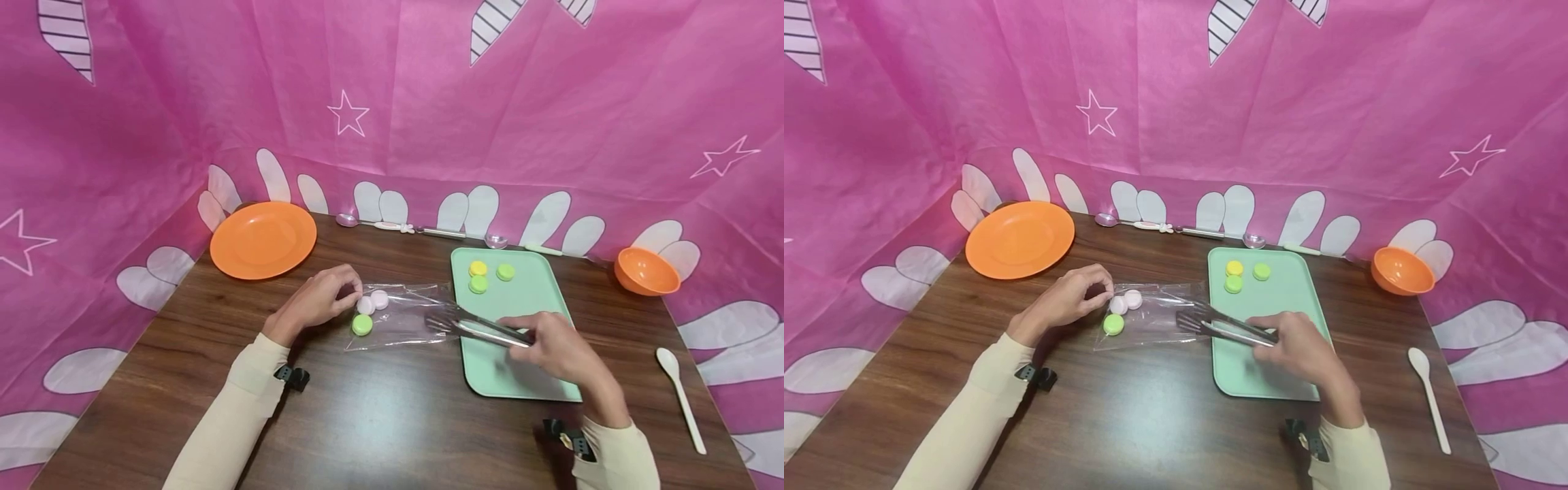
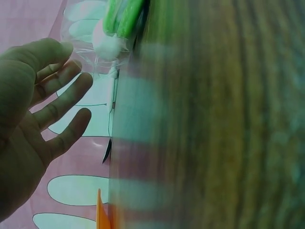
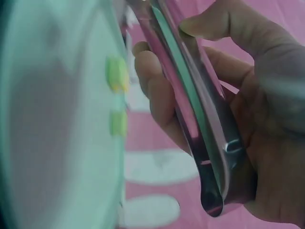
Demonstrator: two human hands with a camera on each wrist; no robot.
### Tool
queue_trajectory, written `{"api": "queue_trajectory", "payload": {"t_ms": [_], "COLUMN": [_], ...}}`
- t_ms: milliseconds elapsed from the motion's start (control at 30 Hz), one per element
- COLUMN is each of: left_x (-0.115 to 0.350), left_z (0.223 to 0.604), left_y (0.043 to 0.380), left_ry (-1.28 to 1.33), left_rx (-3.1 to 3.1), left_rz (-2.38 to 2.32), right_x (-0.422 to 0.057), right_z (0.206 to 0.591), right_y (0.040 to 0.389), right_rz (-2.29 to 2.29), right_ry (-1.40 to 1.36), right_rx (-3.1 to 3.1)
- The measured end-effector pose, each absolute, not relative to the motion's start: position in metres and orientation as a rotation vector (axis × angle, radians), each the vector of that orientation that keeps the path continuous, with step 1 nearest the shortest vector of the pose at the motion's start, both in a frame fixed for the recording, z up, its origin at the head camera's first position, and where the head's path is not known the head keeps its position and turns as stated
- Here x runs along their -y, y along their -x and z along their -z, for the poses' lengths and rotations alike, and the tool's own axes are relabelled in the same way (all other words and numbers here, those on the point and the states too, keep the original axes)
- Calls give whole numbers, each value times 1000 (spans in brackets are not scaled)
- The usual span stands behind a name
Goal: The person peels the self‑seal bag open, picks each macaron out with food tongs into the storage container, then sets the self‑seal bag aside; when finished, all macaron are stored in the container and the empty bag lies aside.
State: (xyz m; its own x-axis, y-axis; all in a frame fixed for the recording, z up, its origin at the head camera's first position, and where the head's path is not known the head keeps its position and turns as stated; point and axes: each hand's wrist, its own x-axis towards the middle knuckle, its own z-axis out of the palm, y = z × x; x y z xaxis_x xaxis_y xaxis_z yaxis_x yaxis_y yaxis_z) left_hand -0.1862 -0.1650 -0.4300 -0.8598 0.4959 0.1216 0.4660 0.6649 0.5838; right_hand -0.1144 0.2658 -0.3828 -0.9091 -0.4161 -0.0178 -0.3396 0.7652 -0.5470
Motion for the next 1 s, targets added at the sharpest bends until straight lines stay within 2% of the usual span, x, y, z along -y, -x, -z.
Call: {"api": "queue_trajectory", "payload": {"t_ms": [267,567,1000], "left_x": [160,158,160], "left_z": [428,429,430], "left_y": [185,182,183], "left_ry": [-876,-898,-849], "left_rx": [-2821,-2815,-2864], "left_rz": [-967,-973,-952], "right_x": [-222,-194,-231], "right_z": [406,423,398], "right_y": [121,121,119], "right_rz": [934,896,928], "right_ry": [718,680,653], "right_rx": [-2846,-2885,-2870]}}
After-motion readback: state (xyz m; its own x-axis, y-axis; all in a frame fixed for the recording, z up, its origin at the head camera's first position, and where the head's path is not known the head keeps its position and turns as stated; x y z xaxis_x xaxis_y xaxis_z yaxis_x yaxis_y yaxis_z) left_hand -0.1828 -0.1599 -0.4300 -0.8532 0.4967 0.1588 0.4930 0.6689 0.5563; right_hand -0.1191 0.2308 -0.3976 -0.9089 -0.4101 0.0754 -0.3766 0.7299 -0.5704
